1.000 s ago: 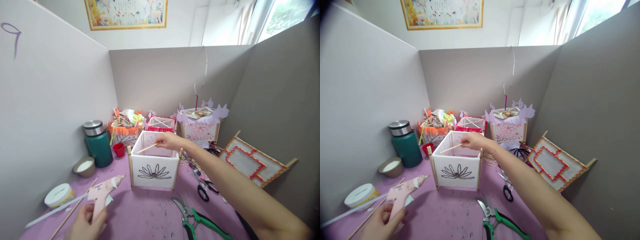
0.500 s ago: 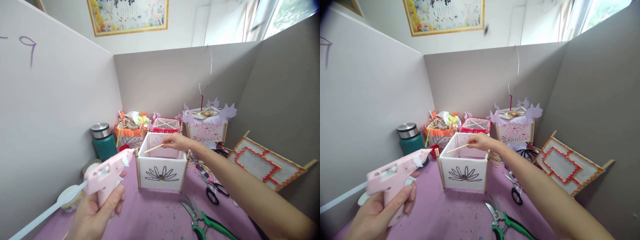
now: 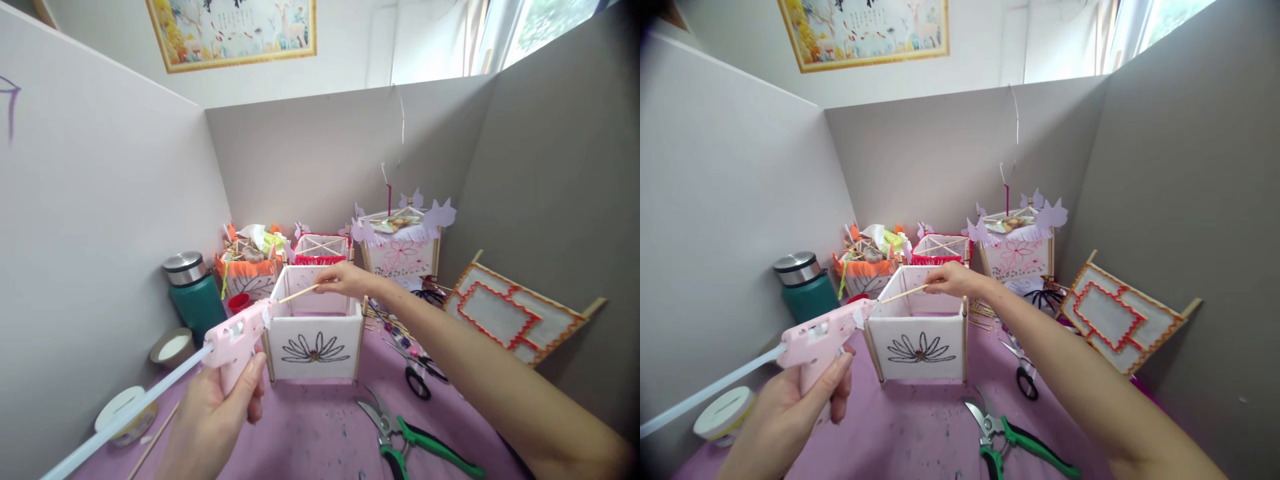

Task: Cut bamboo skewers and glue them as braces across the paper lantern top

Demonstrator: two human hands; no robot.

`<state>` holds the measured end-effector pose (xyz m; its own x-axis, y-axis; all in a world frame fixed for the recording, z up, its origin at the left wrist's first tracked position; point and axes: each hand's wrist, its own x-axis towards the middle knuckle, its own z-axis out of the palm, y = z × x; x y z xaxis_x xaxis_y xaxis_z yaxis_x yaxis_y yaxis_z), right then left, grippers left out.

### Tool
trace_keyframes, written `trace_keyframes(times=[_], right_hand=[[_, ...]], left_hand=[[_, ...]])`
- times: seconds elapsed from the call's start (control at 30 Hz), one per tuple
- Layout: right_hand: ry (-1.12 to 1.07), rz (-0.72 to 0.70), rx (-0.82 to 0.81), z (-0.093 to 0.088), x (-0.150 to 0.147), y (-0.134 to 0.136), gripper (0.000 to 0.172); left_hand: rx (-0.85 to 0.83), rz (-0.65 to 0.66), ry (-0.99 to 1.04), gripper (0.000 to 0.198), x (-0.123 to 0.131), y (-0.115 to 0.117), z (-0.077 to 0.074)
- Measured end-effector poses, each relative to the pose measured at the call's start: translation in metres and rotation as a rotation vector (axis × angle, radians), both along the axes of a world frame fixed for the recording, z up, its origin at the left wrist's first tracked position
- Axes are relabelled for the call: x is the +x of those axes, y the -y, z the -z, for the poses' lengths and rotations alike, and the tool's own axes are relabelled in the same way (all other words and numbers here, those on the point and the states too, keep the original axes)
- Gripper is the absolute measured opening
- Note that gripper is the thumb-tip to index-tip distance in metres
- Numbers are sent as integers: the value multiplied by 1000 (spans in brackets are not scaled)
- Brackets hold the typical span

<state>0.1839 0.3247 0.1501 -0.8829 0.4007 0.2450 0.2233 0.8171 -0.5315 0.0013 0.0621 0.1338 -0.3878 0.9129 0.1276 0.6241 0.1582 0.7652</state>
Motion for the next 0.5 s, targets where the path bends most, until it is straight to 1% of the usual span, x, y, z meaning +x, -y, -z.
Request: trace_keyframes(times=[0.27,0.5], right_hand=[[-21,-15,-1,-1,1,-1,16],[-17,-29,15,0,2,-2,17]], left_hand=[[-1,-17,-79,48,2,-1,3],[-21,-16,-80,50,-3,-2,8]])
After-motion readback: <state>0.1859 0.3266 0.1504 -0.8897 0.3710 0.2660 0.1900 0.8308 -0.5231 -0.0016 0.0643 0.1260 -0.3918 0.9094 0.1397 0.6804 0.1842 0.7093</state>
